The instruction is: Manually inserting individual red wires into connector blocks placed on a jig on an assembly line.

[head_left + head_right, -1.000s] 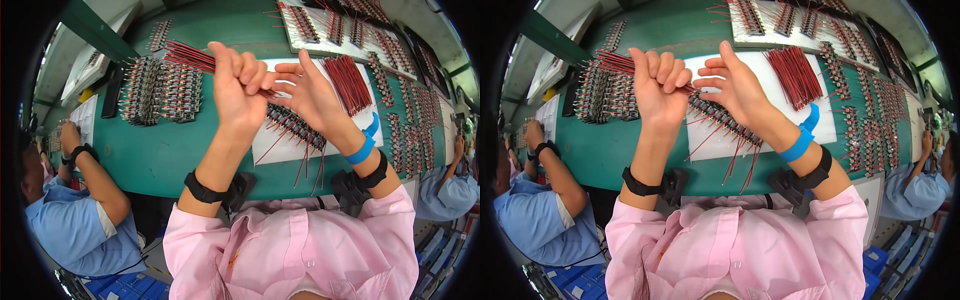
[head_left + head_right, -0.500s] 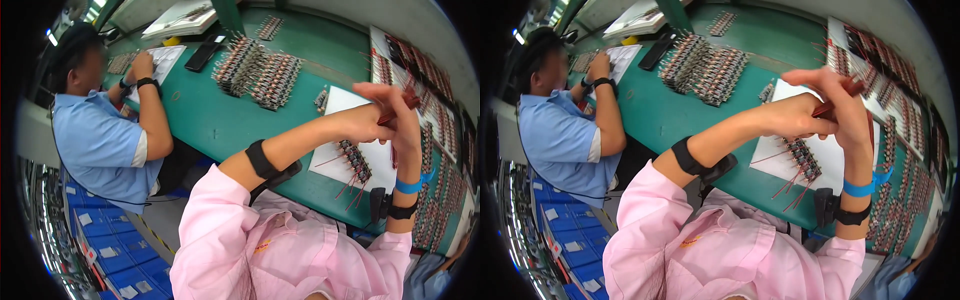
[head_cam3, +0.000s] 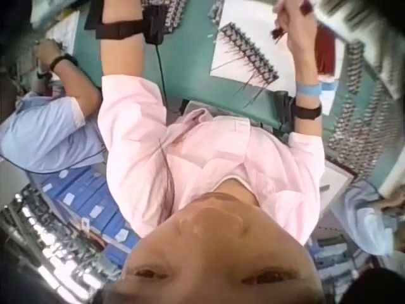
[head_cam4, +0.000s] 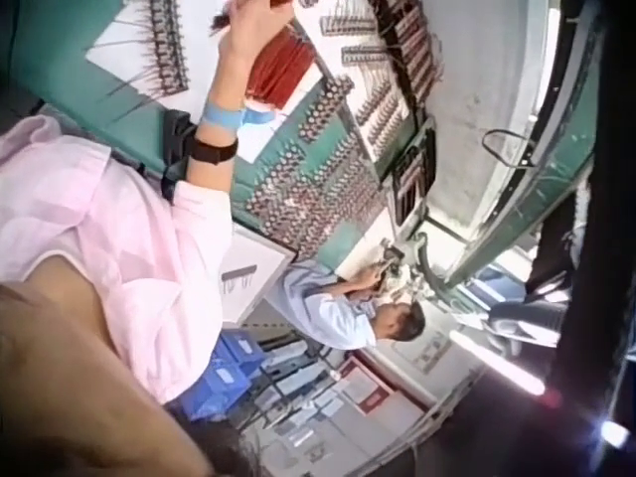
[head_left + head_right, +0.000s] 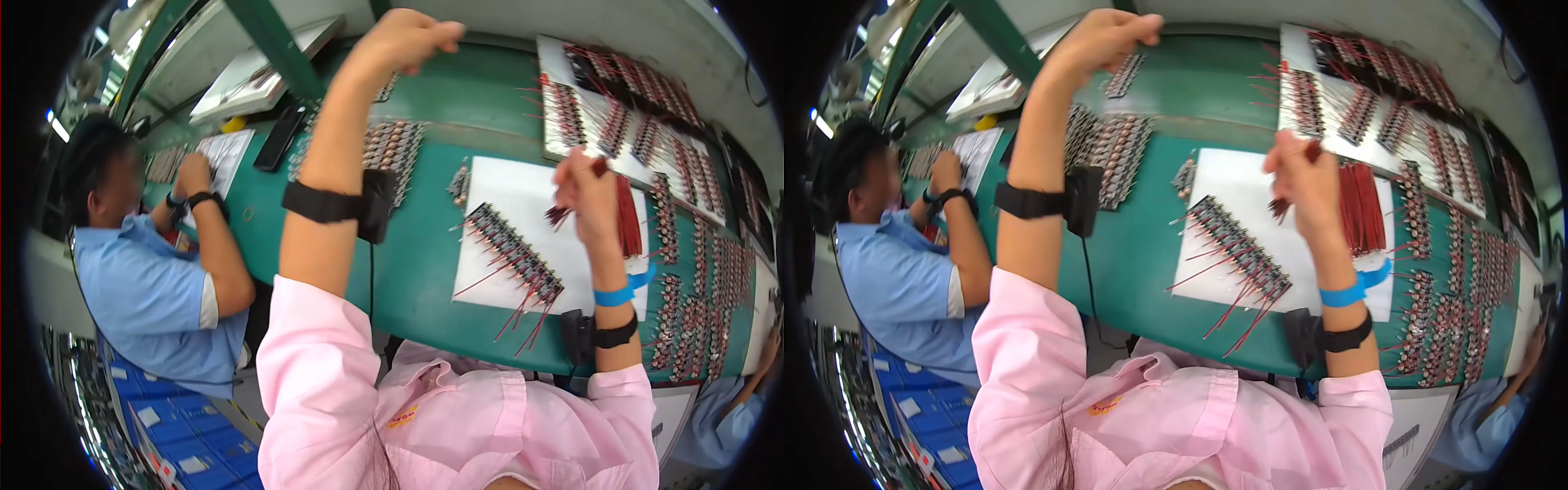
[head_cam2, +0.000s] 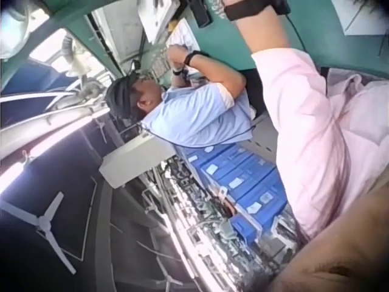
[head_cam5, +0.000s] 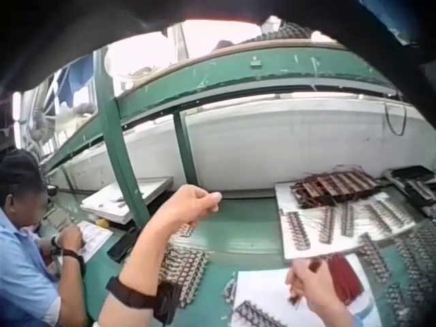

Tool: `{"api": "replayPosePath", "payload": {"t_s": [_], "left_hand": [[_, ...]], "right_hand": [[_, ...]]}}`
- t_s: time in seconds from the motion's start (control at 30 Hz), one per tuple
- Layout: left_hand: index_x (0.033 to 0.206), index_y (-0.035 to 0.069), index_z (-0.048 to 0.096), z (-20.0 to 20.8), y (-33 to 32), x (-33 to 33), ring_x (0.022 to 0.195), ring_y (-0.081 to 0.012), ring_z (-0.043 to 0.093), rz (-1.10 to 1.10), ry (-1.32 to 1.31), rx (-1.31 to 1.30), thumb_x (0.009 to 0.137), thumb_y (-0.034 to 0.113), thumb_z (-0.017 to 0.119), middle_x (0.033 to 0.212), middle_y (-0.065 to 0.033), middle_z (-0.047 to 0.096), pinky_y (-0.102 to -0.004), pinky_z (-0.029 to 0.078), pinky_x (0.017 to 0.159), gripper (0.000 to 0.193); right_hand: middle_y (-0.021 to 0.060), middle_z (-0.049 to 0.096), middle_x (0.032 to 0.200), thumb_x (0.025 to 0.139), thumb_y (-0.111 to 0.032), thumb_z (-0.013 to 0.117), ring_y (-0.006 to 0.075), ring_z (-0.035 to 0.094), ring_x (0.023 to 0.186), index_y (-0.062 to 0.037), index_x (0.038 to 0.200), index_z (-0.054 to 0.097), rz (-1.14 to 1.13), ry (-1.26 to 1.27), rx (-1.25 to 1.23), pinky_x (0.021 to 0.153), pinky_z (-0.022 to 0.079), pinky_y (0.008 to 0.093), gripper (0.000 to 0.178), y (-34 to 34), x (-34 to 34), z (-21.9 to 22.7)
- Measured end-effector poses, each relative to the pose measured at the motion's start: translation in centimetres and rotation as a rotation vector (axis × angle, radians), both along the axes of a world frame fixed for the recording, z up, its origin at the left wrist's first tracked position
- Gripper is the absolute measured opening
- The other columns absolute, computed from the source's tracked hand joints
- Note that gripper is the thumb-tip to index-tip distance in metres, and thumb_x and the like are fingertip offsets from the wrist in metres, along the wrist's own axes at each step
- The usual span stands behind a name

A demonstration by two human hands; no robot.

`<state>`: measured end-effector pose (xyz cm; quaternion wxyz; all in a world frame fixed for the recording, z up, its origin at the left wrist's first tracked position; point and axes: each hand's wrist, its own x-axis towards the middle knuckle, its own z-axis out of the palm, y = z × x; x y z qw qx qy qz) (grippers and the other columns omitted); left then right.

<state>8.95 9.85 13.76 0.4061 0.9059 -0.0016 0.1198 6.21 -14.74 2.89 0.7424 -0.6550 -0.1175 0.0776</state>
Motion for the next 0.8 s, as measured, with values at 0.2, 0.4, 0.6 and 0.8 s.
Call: {"api": "replayPosePath", "payload": {"t_s": [0.2,0.4,0.6,0.8], "left_hand": [[0.084,0.003,0.058,-3.3,5.3,8.9,0.06,-0.025,0.055,0.288,0.398,0.637,0.069,0.028,0.056,0.068,-0.0106,0.058,-0.0338,0.044,0.056,0.029],[0.107,0.008,0.05,-9.0,9.6,14.0,0.103,-0.0292,0.046,0.379,0.595,1.003,0.074,0.015,0.043,0.113,-0.012,0.046,-0.0434,0.039,0.081,0.034],[0.108,0.009,0.049,-13.3,13.3,16.8,0.103,-0.0291,0.045,0.378,0.619,1.029,0.075,0.017,0.043,0.113,-0.0119,0.046,-0.0428,0.039,0.081,0.034],[0.104,0.007,0.05,-15.2,14.5,18.8,0.101,-0.0297,0.047,0.399,0.504,1.002,0.074,0.018,0.043,0.108,-0.0138,0.049,-0.0409,0.039,0.081,0.032]], "right_hand": [[-0.0029,0.033,0.039,0.082,-0.03,0.046,0.0053,0.031,0.033,-0.003,0.056,0.049,0.074,0.116,-0.247,0.034,0.028,0.0203,0.037,1.1,0.6,-3.9],[-0.0041,0.029,0.038,0.081,-0.027,0.046,0.0048,0.028,0.033,-0.0007,0.057,0.049,0.17,0.22,-0.041,0.037,0.031,0.0208,0.036,0.0,0.6,-1.3],[-0.0048,0.027,0.038,0.082,-0.024,0.045,0.0044,0.027,0.033,0.0004,0.058,0.05,0.196,0.277,0.027,0.038,0.031,0.0209,0.035,-0.9,1.0,0.0],[-0.0046,0.029,0.039,0.082,-0.024,0.045,0.0041,0.028,0.034,0.001,0.059,0.05,0.213,0.278,0.019,0.038,0.031,0.0205,0.035,-1.0,1.0,0.1]]}}
